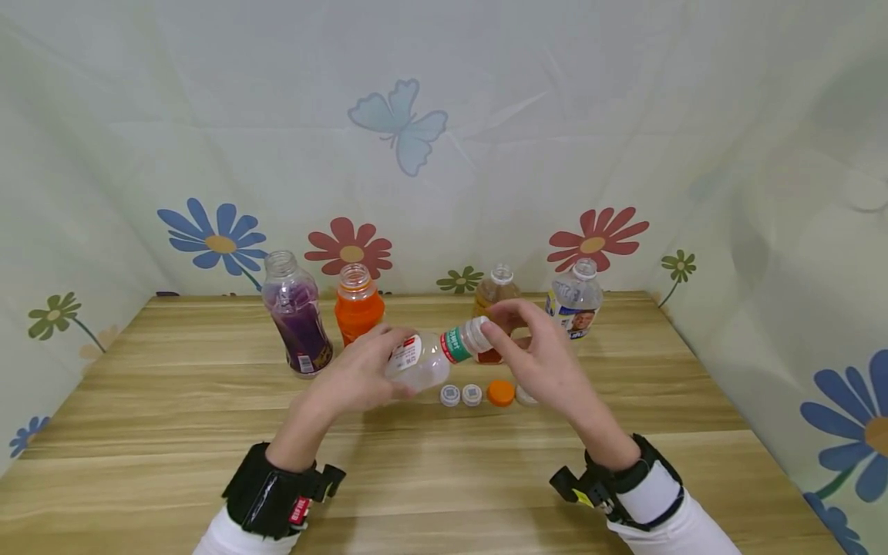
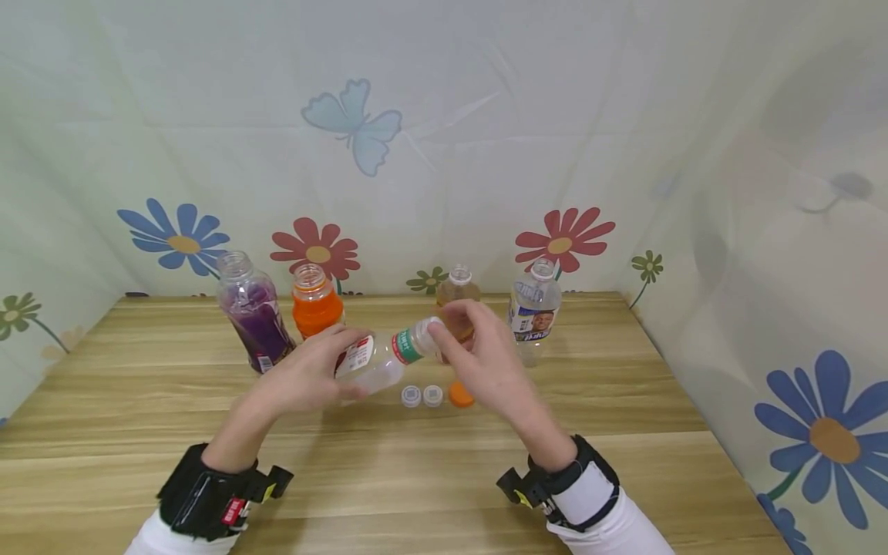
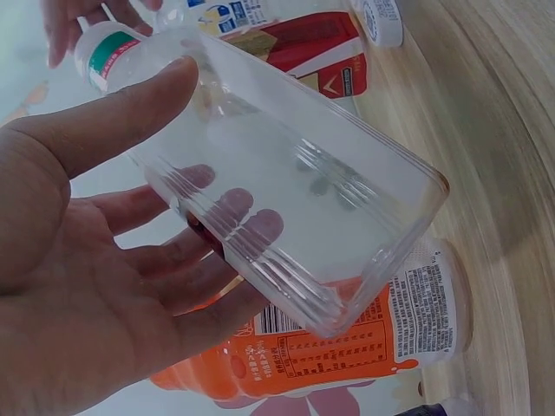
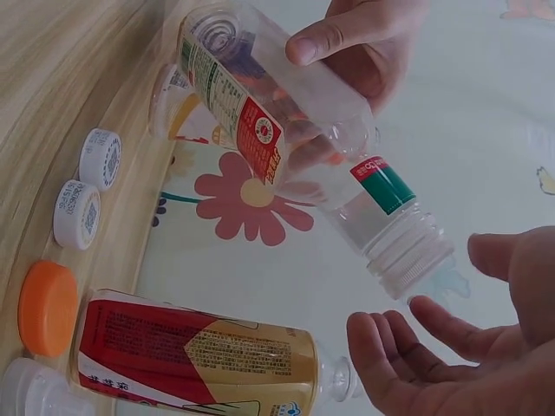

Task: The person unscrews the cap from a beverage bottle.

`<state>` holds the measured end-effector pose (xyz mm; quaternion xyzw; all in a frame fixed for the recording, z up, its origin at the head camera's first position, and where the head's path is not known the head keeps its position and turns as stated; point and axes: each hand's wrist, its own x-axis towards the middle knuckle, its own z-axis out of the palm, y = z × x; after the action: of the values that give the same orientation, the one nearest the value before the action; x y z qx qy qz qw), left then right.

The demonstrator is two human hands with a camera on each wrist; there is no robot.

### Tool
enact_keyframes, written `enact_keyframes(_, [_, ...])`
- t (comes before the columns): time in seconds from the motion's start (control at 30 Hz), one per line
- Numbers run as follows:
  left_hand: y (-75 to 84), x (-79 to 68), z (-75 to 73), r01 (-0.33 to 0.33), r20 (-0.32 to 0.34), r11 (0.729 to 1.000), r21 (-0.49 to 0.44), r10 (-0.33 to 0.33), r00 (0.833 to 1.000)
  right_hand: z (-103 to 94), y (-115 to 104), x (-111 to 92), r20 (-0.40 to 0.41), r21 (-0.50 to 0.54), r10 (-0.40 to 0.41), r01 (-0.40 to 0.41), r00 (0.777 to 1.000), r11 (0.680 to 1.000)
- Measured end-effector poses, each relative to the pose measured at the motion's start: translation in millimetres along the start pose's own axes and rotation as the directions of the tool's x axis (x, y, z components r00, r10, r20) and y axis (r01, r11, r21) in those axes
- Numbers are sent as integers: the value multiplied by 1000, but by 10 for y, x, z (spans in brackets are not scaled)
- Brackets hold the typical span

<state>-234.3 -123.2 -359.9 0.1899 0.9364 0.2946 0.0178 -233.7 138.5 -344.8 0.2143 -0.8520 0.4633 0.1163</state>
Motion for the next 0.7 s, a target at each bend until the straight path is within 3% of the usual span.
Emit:
enact_keyframes(0.17, [16, -3, 8, 13, 5, 1000, -1, -13, 1000, 5, -10, -7, -5, -25, -14, 14, 1000, 1000])
enact_keyframes(0.7, [49, -16, 3, 23, 9, 1000, -10, -22, 1000, -27, -41, -32, 48, 12, -175, 174, 983, 985])
